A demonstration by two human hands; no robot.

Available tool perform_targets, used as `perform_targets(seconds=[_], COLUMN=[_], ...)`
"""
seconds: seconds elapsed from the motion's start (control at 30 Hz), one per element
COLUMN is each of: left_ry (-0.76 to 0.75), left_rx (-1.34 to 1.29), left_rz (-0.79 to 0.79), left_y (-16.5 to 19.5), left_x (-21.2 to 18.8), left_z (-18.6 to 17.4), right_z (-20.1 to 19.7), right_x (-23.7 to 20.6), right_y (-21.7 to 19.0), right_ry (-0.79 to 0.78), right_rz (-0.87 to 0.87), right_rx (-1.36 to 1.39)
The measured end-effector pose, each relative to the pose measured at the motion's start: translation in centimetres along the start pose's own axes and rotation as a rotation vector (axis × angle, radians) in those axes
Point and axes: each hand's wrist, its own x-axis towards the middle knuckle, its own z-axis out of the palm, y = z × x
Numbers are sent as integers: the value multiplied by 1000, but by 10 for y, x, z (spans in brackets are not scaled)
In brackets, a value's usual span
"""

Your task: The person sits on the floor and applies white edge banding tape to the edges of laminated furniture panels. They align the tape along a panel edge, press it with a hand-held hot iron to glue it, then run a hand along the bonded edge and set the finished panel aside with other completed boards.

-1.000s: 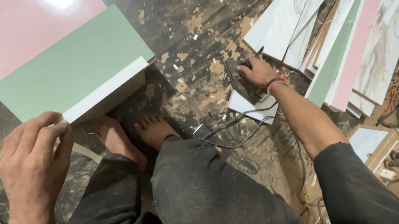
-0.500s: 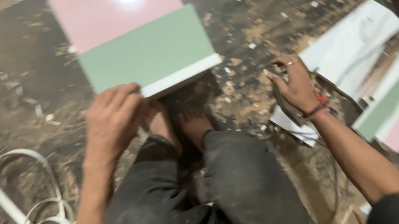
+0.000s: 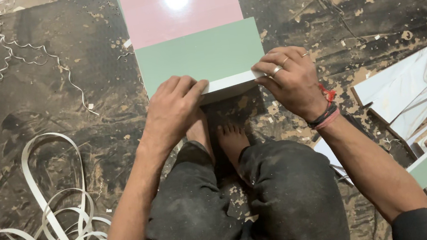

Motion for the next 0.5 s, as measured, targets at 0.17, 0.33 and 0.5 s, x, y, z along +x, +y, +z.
perform_targets(seconds=[0.17, 0.33, 0.5], left_ry=[0, 135, -525], left_rx=[9, -213, -179], left_rz=[-26, -241, -552], left_y=[-5, -10, -3], left_x=[9, 61, 92], left_z=[-4, 9, 51], right_z=[22, 71, 108], right_x=[-15, -30, -42], right_y=[9, 10, 13], right_ry=[65, -19, 120], right_rz=[172, 657, 696], right_rx=[316, 973, 1205])
